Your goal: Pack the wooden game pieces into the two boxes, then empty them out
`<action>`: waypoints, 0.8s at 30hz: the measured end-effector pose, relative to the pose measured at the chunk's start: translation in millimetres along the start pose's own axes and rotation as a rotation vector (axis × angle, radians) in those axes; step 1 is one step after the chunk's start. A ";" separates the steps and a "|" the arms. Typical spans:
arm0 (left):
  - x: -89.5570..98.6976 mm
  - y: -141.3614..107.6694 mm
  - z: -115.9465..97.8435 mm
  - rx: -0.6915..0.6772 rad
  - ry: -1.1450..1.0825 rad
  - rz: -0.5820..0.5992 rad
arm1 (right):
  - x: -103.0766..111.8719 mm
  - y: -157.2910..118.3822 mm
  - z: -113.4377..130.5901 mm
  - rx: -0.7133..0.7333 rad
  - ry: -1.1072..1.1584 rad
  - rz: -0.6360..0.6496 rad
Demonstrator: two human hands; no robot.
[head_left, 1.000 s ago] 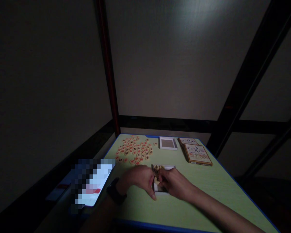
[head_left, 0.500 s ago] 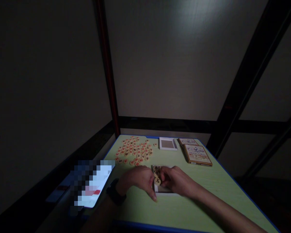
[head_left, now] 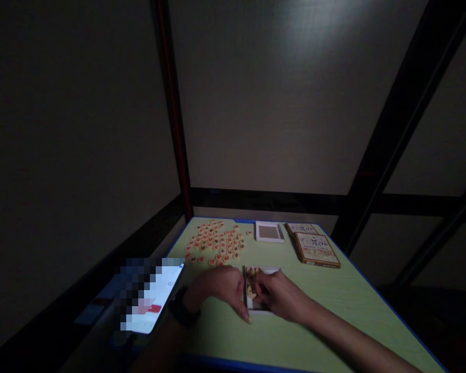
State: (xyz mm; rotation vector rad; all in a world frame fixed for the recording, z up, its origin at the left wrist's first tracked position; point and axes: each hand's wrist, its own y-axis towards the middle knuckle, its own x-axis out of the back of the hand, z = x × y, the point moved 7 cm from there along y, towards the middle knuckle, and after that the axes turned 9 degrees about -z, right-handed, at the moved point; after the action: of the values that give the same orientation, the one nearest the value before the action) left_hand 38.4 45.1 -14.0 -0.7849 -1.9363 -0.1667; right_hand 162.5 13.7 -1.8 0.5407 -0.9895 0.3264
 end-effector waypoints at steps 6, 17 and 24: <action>41.8 -13.1 37.2 0.157 0.226 -0.325 | 10.4 -0.2 2.7 -0.032 0.043 0.001; 37.1 -9.7 68.3 0.233 0.428 -0.516 | 20.0 0.3 2.1 -0.094 0.076 0.003; 45.9 -8.5 69.5 0.319 0.472 -0.497 | 45.0 8.6 -3.4 -0.079 0.080 -0.097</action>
State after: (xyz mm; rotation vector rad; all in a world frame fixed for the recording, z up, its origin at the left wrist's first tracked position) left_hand -32.4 89.3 -7.7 -0.0306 -1.6115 -0.3039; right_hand 183.9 23.5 37.7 0.4983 -0.8923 0.2203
